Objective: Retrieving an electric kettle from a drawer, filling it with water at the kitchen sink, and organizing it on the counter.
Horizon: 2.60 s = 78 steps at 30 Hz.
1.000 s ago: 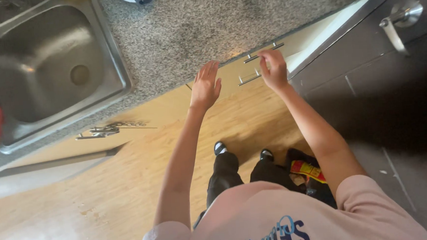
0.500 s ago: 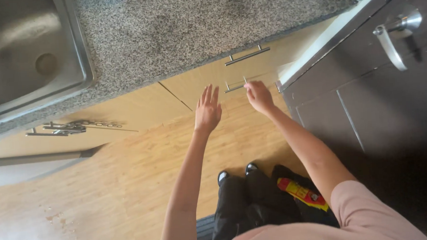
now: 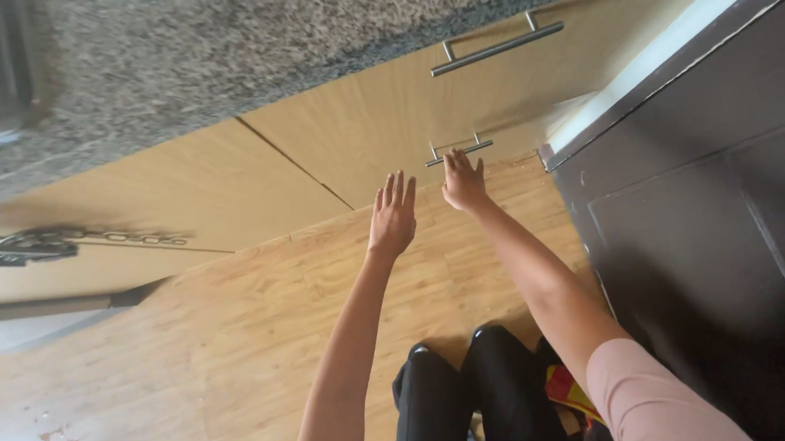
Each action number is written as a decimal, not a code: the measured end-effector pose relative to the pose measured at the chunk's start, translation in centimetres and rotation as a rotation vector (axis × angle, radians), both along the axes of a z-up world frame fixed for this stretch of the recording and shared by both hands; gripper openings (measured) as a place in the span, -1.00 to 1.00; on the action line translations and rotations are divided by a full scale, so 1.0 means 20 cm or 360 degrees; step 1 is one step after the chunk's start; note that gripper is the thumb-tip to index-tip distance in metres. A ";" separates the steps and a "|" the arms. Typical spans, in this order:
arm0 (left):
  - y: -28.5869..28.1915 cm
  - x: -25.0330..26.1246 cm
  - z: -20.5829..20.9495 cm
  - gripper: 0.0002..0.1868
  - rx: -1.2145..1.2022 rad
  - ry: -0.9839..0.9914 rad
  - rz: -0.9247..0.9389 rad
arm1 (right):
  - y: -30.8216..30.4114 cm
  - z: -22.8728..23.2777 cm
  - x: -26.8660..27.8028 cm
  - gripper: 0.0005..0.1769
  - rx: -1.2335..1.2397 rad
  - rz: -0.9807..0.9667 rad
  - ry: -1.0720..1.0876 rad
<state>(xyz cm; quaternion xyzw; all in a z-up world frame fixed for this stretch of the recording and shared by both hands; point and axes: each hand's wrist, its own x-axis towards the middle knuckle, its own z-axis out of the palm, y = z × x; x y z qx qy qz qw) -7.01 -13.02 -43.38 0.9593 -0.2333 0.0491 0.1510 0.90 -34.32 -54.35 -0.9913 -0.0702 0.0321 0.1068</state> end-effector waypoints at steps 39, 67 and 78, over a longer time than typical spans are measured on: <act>-0.18 -0.56 -0.71 -0.85 0.0430 0.0129 -0.0004 | -0.28 -0.04 -1.04 -0.70 0.0077 0.0443 0.0396; -0.20 -1.09 -0.74 -0.78 0.0302 0.0639 -0.0199 | -0.34 0.07 -1.57 -0.74 0.0114 0.0318 0.0878; 0.20 -0.67 -0.90 -0.44 -0.0600 0.1026 0.0490 | -0.01 0.41 -1.05 -0.38 0.0352 0.0175 0.1410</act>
